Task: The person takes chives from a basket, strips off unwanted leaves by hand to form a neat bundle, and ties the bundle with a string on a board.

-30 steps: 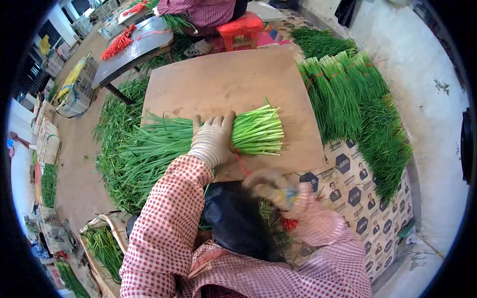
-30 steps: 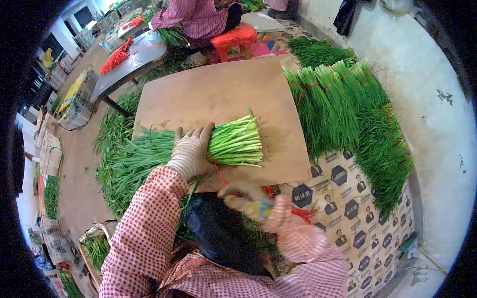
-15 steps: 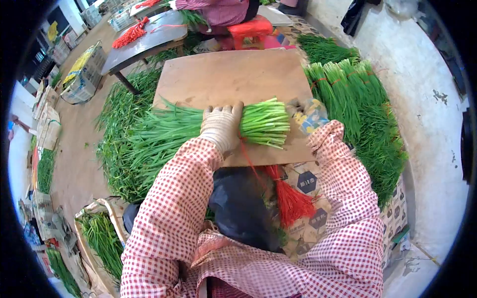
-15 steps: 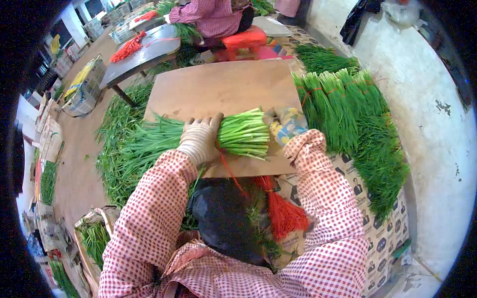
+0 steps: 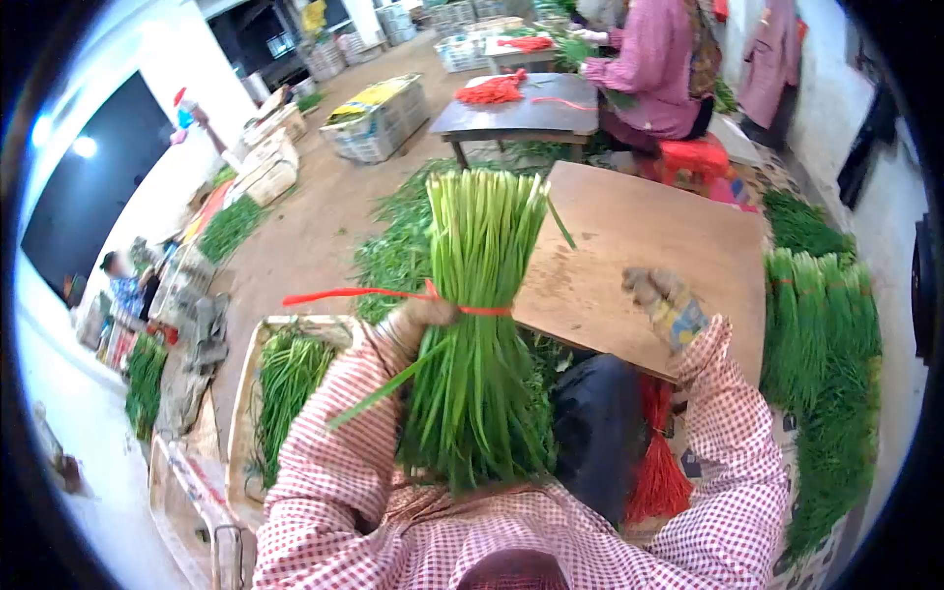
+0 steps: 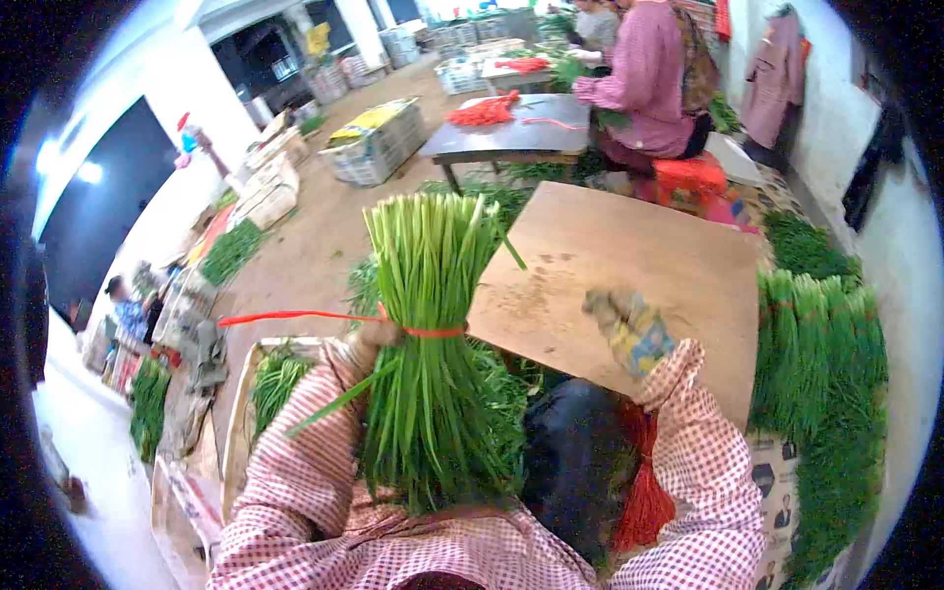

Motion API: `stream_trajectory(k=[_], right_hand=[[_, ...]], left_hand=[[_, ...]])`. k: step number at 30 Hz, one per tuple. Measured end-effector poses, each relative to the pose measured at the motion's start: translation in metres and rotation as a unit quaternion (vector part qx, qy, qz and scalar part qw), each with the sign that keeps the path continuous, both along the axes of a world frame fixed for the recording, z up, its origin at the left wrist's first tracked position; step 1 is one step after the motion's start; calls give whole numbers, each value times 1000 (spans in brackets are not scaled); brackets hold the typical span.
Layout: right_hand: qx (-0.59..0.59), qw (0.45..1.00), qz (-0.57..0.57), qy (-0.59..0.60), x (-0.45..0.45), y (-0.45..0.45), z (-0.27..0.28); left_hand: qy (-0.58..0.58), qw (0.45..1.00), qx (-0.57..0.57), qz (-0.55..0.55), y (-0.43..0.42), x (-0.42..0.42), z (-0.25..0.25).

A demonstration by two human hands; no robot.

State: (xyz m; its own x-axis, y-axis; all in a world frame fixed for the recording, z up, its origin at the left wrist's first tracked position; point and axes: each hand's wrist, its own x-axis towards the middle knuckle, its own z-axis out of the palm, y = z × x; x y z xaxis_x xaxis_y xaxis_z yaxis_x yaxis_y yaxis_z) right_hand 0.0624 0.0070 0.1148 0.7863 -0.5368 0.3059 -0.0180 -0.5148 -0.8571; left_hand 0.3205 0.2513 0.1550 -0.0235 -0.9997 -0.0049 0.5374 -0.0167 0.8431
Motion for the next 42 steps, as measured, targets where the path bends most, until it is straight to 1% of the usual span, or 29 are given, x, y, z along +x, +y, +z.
stream_trajectory(k=[1, 3, 4, 6, 7, 9, 10, 11, 12, 15, 16, 17, 18, 21, 22, 23, 25, 27, 29, 31, 32, 33, 35, 36, 37, 39, 40, 41, 42], right_hand=[[100, 994, -38, -11, 14, 5, 14], [27, 986, -34, -159, 41, 26, 37], [-45, 980, -9, -194, 52, 43, 54], [-236, 946, 34, -219, 69, 66, 83], [-351, 912, 51, -206, 75, 72, 90], [-369, 924, 35, -94, 87, 90, 80], [-375, 919, -1, -125, 91, 96, 75], [-376, 918, -10, -122, 100, 93, 70], [-232, 966, 14, -109, 113, 84, 66], [-231, 965, -31, -117, 133, 64, 70], [-101, 991, 17, -87, 142, 52, 69], [32, 997, 43, -58, 150, 42, 70], [65, 996, 30, -51, 150, 25, 72], [18, 992, -64, -108, 118, -48, 96], [9, 991, -67, -114, 108, -57, 100], [-3, 992, -55, -116, 101, -49, 101], [-25, 995, -10, -92, 92, -9, 82], [-72, 994, 57, -51, 79, 41, 64], [-114, 986, 118, -8, 70, 66, 54], [-130, 982, 139, 14, 70, 58, 49], [-113, 987, 114, 10, 72, 44, 48], [-83, 994, 77, -1, 73, 25, 46], [-25, 998, 23, -50, 68, -1, 53], [-2, 997, 18, -76, 67, -2, 54], [11, 995, 33, -93, 68, 7, 56], [2, 993, 87, -83, 72, 42, 64], [-8, 992, 110, -67, 76, 65, 74], [-11, 992, 107, -67, 75, 80, 87], [-115, 985, 126, -30, 73, 92, 101]], left_hand=[[46, 999, -1, 2, 8, -11, -12], [103, 995, -5, 2, 14, -30, -27], [120, 993, -6, -1, 15, -37, -32], [150, 989, -8, -6, 14, -48, -39], [163, 987, -8, -11, 13, -53, -41], [180, 983, -8, -17, 12, -61, -45], [186, 982, -5, -19, 13, -65, -46], [189, 982, -5, -20, 12, -67, -50], [173, 984, -46, 1, 12, -67, -66], [212, 976, -39, -13, 12, -72, -64], [221, 974, -38, -14, 12, -72, -63], [229, 973, -40, -14, 14, -71, -62], [233, 971, -46, -9, 16, -69, -61], [253, 965, -64, 8, 25, -62, -58], [254, 965, -65, 11, 27, -59, -57], [259, 964, -65, 15, 29, -58, -56], [272, 960, -63, 19, 30, -62, -56], [286, 956, -61, 22, 26, -72, -55], [280, 958, -59, 25, 23, -75, -57], [241, 969, -48, 14, 22, -66, -65], [202, 978, -42, 6, 22, -60, -67], [203, 978, -45, 10, 23, -54, -69], [83, 993, -83, 11, 22, -38, -69], [39, 996, -81, 9, 16, -21, -88], [40, 995, -86, 16, 14, -20, -79], [18, 999, 11, 28, 14, -29, -52], [11, 998, 17, 52, 12, -33, -46], [11, 999, 14, 49, 10, -37, -41], [-37, 998, 14, 55, 7, -39, -36]])
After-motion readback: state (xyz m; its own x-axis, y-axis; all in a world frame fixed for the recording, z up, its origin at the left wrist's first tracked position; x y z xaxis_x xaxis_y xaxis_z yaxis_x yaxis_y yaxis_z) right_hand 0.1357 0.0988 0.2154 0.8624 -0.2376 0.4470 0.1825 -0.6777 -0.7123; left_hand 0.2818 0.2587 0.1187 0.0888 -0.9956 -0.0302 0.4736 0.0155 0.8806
